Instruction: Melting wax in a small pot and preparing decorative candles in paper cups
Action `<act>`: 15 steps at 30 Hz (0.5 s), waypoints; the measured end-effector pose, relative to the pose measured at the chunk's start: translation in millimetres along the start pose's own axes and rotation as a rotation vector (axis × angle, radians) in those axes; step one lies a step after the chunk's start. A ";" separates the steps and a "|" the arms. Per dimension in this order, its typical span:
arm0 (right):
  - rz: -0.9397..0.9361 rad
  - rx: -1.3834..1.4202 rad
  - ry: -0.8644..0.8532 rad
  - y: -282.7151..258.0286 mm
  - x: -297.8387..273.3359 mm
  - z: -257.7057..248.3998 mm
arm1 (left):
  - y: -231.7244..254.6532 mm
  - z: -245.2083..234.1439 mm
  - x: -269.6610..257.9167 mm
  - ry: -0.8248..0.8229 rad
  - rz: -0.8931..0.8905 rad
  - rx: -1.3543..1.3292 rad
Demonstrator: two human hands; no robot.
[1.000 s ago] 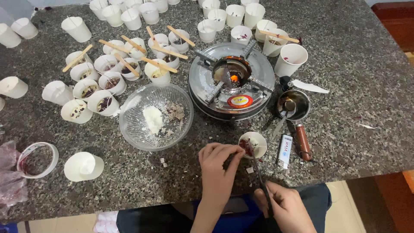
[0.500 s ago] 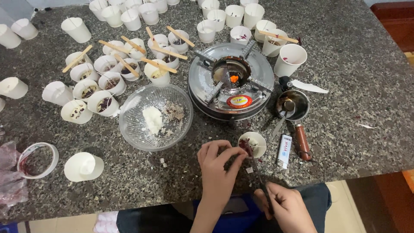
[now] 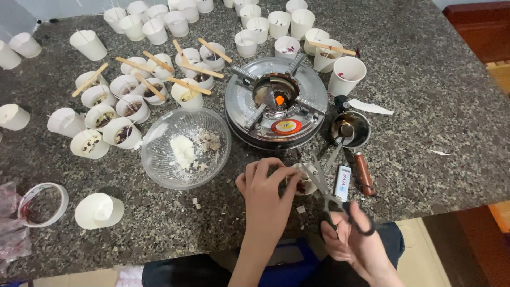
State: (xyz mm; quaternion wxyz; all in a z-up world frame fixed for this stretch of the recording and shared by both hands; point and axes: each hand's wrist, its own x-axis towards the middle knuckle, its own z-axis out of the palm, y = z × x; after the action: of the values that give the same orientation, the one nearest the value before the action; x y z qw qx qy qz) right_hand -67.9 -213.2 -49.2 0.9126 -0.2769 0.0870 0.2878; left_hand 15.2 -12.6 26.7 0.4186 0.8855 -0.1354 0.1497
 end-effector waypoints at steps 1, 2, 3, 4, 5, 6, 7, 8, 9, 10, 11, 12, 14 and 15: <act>0.000 -0.002 -0.005 -2.7 0.4 3.0 | -2.6 1.9 -1.5 0.004 0.002 0.003; 0.040 0.102 -0.043 -5.2 0.9 5.8 | -5.5 3.8 -3.0 0.020 -0.014 0.016; 0.081 0.207 -0.078 -7.1 -0.1 8.5 | -7.9 6.2 -5.5 0.034 -0.032 0.028; 0.082 0.207 -0.079 -8.8 -0.8 14.5 | -8.7 5.0 -6.1 0.035 -0.032 0.029; 0.113 0.308 -0.097 -9.8 -2.5 20.3 | -9.3 4.1 -7.4 0.042 -0.045 0.025; 0.144 0.409 -0.115 -10.9 -4.2 26.1 | -9.9 3.3 -8.7 0.050 -0.058 0.021; 0.143 0.410 -0.115 -9.9 -3.6 22.3 | -8.5 2.3 -8.9 0.049 -0.057 0.021; 0.209 0.505 -0.237 -8.9 -3.1 18.7 | -7.0 1.0 -9.1 0.063 -0.050 -0.003; 0.277 0.596 -0.361 -8.3 -2.0 15.2 | -5.6 -0.2 -8.7 0.079 -0.042 -0.026; 0.276 0.595 -0.362 -8.0 -0.9 19.4 | -2.0 -2.0 -7.6 0.080 -0.041 -0.026; 0.291 0.609 -0.395 -7.7 0.8 23.8 | 1.4 -4.0 -6.4 0.075 0.002 -0.025; 0.307 0.623 -0.427 -7.4 2.5 28.3 | 4.8 -6.2 -5.3 0.069 0.045 -0.023; 0.322 0.627 -0.452 -7.2 5.8 35.0 | 5.6 -2.7 -6.0 0.057 0.042 -0.028; 0.334 0.634 -0.473 -7.1 6.5 38.0 | 6.4 -0.1 -6.5 0.039 0.038 -0.036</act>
State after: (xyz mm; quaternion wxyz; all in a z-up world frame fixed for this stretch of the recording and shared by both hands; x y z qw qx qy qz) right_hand -58.6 -193.8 -16.4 0.8883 0.1087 0.0030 0.4463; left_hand 6.8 -15.6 28.8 0.4341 0.8720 -0.1466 0.1722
